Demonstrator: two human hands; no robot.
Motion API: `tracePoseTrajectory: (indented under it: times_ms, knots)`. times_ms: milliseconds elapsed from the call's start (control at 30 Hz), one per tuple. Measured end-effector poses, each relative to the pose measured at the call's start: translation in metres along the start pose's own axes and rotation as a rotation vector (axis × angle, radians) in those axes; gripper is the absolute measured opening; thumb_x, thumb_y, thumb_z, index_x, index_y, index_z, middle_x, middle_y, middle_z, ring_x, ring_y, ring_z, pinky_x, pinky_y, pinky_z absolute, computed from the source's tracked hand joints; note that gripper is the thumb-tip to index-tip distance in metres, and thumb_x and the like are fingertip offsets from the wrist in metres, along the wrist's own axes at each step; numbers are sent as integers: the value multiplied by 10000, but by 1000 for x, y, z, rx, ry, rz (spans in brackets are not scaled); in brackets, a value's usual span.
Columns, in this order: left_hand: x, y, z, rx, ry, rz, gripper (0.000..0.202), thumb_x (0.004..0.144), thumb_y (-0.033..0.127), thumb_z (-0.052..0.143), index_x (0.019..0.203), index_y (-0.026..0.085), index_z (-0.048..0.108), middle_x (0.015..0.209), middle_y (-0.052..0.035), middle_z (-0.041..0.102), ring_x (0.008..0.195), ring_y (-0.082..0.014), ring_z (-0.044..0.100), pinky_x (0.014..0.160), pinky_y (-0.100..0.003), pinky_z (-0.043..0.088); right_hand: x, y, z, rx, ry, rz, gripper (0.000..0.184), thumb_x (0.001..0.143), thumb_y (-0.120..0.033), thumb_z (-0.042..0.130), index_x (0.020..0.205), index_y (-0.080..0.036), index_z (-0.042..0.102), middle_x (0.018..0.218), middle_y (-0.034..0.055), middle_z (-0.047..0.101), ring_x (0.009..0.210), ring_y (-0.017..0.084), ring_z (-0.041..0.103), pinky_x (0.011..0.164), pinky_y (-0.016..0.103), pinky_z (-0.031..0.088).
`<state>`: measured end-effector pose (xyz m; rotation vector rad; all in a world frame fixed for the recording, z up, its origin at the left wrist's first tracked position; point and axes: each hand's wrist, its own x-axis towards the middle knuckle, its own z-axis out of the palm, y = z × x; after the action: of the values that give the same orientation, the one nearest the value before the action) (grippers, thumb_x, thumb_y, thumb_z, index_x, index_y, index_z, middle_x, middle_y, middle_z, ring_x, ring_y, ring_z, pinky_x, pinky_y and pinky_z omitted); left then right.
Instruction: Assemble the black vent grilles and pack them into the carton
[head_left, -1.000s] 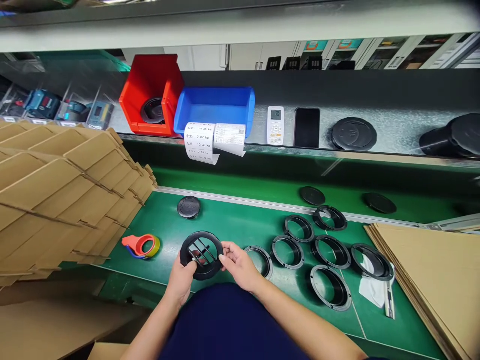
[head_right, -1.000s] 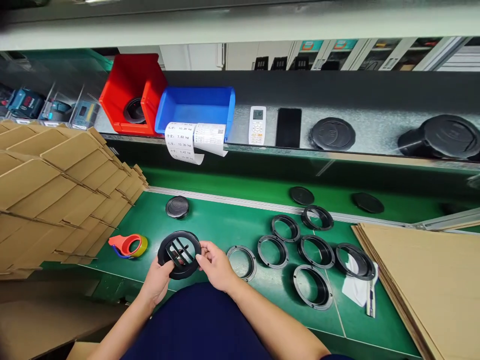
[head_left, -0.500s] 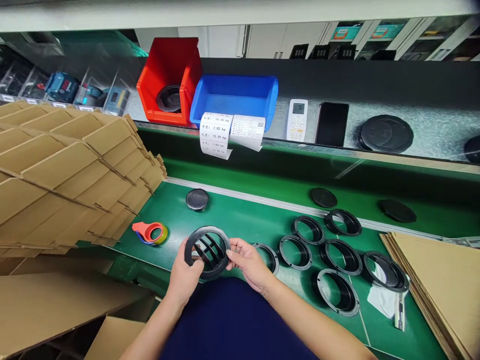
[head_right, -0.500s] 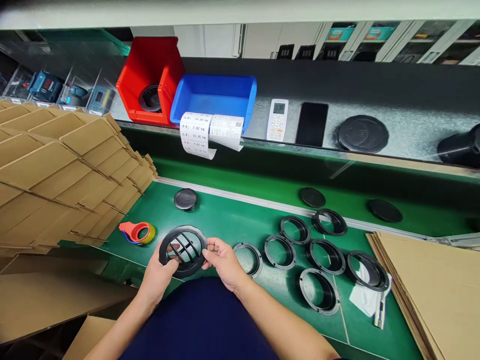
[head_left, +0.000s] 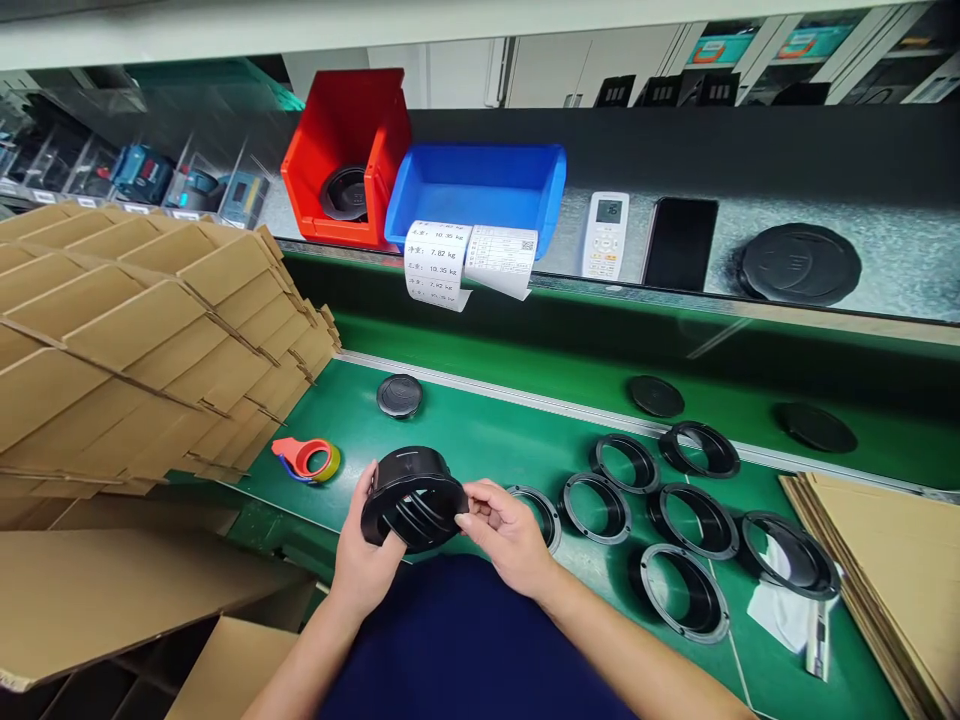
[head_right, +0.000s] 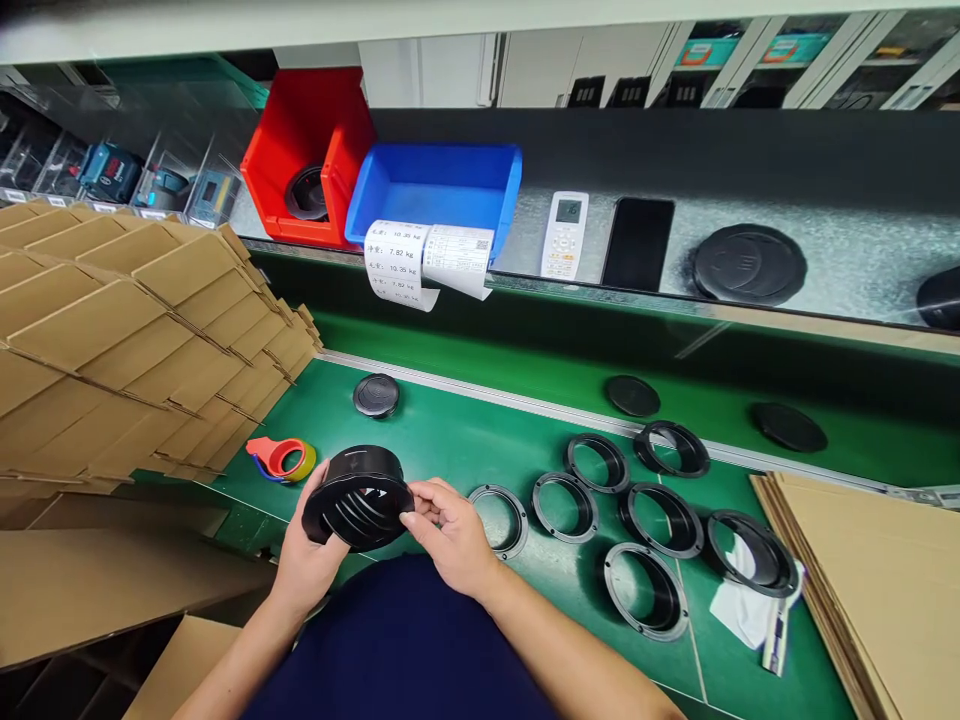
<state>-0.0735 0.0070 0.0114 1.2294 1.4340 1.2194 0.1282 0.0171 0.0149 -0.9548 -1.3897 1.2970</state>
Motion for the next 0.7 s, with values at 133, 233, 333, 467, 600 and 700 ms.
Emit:
tracePoseTrajectory:
  times_ms: [133,233,333,467,600,700]
  knots:
    - [1,1,-9,82,0,233,672,658,270,769,1271,263,494,1366,-114,490,1262,-313,471,1073,-454,374,-1,5,-7,-354,60,-268,193,846,-174,597,1020,-239,650,921,58,637,849,176,618,750,323,540]
    - [1,-1,-17,242,23,603,410,600,165,788,957,272,616,1257,-90,523,1219,-327,505,1029,-501,430,-1,8,-12,-513,111,-570,269,826,-43,533,991,-225,643,994,88,672,1015,210,637,859,372,552]
    - [0,-2,-21,347,69,909,442,629,27,718,947,312,607,1271,-36,473,1221,-305,513,997,-489,485,0,10,-15,-559,125,-731,282,818,-18,517,990,-207,634,955,99,687,1043,228,645,838,387,582]
    - [0,0,-18,387,142,1081,590,639,-65,666,1087,307,568,1387,-35,392,1226,-278,519,972,-451,524,4,8,-14,-563,163,-836,269,820,-15,533,1004,-190,620,937,105,688,1040,239,649,801,397,598]
    - [1,4,-16,396,135,1119,662,663,-75,658,1214,264,517,1404,-84,370,1245,-286,501,998,-457,508,7,8,-11,-529,149,-824,253,828,-14,532,1001,-180,613,945,106,678,1047,230,646,828,388,591]
    - [0,5,-15,400,111,1107,710,676,-61,666,1288,250,487,1398,-111,369,1259,-294,486,1022,-469,485,7,11,-8,-499,153,-764,224,843,-33,537,984,-192,608,926,94,668,1026,216,653,831,367,589]
